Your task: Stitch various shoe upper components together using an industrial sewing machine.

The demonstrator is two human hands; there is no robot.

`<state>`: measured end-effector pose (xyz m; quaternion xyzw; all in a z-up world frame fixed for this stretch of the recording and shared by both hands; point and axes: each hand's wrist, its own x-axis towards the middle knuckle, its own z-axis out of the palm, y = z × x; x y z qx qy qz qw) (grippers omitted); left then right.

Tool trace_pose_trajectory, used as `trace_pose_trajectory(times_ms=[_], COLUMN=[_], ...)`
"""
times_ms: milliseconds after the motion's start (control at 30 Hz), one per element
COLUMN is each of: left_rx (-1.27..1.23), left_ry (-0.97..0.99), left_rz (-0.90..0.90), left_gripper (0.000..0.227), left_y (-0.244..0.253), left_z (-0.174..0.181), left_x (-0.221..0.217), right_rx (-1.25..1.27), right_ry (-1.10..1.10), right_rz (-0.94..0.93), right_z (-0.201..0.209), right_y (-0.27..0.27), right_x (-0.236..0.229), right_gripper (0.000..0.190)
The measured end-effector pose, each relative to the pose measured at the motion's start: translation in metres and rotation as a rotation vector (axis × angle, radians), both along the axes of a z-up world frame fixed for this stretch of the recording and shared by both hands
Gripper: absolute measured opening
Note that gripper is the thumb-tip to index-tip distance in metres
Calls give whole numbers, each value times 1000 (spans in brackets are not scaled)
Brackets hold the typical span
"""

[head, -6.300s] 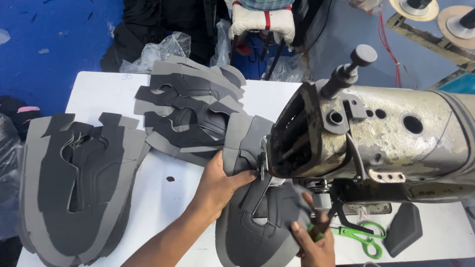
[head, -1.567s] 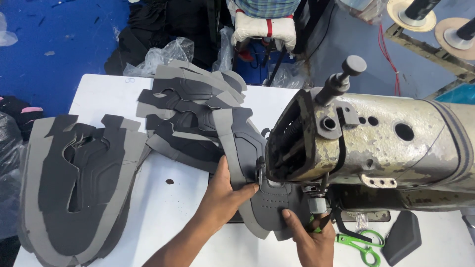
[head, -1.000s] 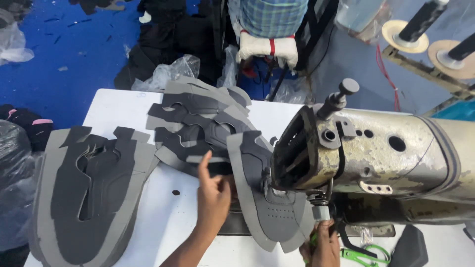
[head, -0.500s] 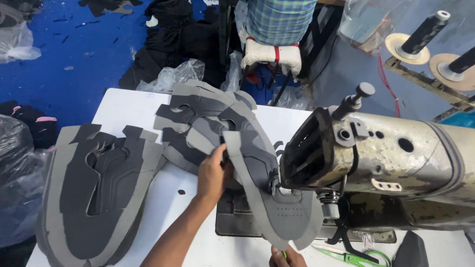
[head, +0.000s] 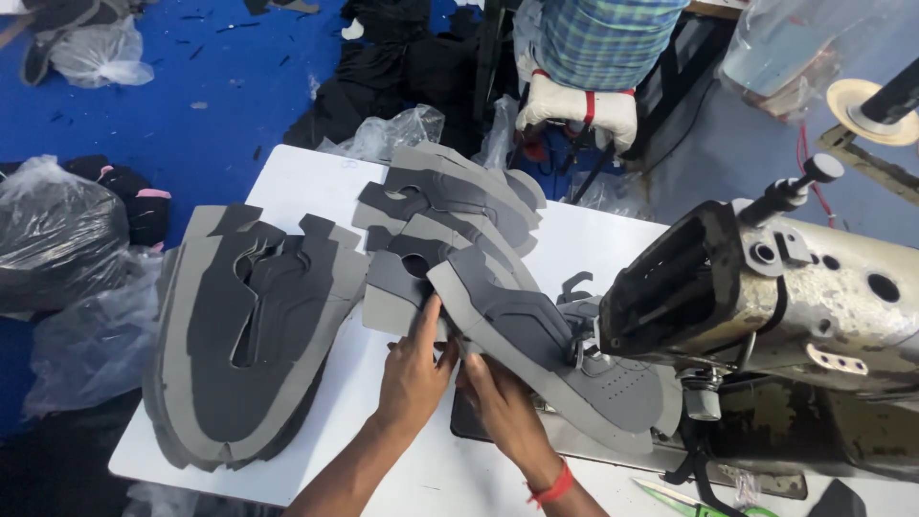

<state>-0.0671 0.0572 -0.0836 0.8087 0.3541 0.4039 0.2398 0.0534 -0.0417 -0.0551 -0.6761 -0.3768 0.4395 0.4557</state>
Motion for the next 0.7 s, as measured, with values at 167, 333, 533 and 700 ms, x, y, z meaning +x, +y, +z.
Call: trace_pose_trajectory(times_ms=[167,333,533,700], left_rx=[-152,102,-145,2], left_ry=[208,86,352,219], left_rz=[22,93,214,180], left_gripper=[74,78,80,46], left_y=[3,39,63,44], left_z=[-8,7,44,66], left_x=[-5,-3,4,26], right_rx=[-5,-181,-153,-117], right_ry=[183,320,53,22], right_rz=[-63,-121,-57,-18], right_z=[-14,-3,-63,-109], right_y=[12,-5,-54,-105], right_x=[-2,2,13,23], right_gripper=[54,51,38,32])
